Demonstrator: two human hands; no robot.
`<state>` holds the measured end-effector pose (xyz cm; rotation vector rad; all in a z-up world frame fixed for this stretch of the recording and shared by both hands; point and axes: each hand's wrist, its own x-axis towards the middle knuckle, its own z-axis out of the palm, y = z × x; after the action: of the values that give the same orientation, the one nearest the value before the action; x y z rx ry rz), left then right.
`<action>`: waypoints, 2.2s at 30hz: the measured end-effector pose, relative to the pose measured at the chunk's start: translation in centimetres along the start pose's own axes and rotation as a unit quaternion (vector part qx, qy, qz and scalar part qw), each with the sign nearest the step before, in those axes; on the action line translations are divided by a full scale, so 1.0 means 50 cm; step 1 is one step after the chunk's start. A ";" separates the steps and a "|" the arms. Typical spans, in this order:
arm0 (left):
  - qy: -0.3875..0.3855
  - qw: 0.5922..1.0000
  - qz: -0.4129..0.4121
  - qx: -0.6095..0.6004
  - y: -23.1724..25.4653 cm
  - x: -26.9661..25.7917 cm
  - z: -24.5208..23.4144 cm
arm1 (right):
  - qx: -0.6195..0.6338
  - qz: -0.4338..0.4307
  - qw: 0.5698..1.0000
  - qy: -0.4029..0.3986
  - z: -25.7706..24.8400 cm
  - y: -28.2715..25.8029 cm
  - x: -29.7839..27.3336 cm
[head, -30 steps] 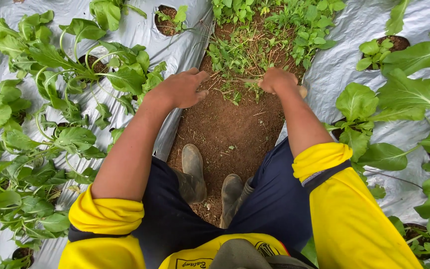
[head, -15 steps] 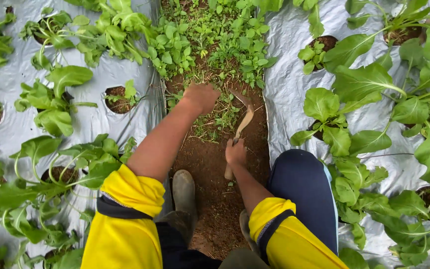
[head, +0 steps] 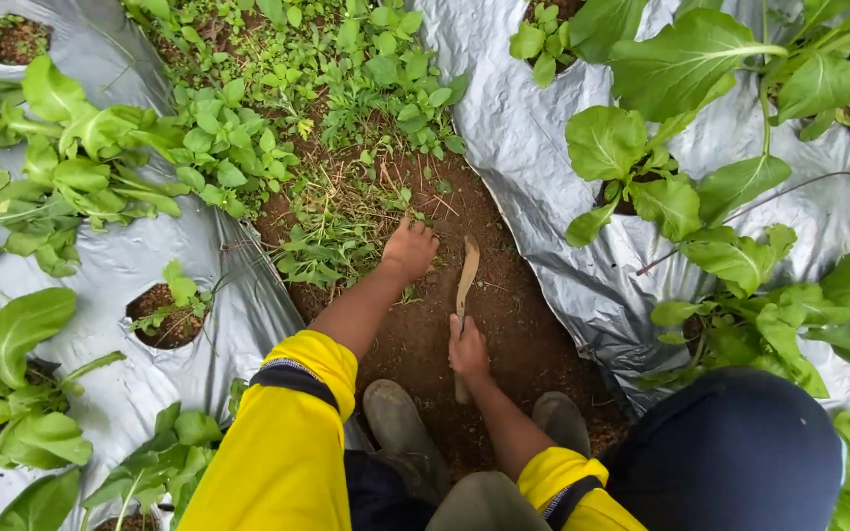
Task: Using a hand hoe and hands to remove weeds from a soil path between plastic-covered garden beds.
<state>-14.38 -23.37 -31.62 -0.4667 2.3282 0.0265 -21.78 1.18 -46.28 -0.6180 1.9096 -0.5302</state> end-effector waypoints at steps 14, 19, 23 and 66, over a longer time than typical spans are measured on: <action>0.048 0.998 0.030 0.016 -0.060 0.073 0.051 | -0.087 0.045 0.995 -0.009 0.021 -0.023 -0.177; 0.075 0.995 -0.057 0.017 -0.157 -0.046 -0.009 | -0.110 0.045 0.993 -0.004 -0.038 -0.116 -0.136; 0.036 0.995 -0.090 -0.027 -0.128 -0.116 0.003 | -0.077 0.037 0.996 0.007 -0.034 -0.179 -0.137; -0.057 0.957 -0.221 -0.181 -0.194 -0.047 0.183 | -0.325 -0.040 0.938 -0.113 -0.158 -0.334 -0.113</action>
<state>-3.35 -30.22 -35.47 -1.1309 2.0601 0.2597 -24.01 -7.44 -29.14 -1.1316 1.8273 0.1464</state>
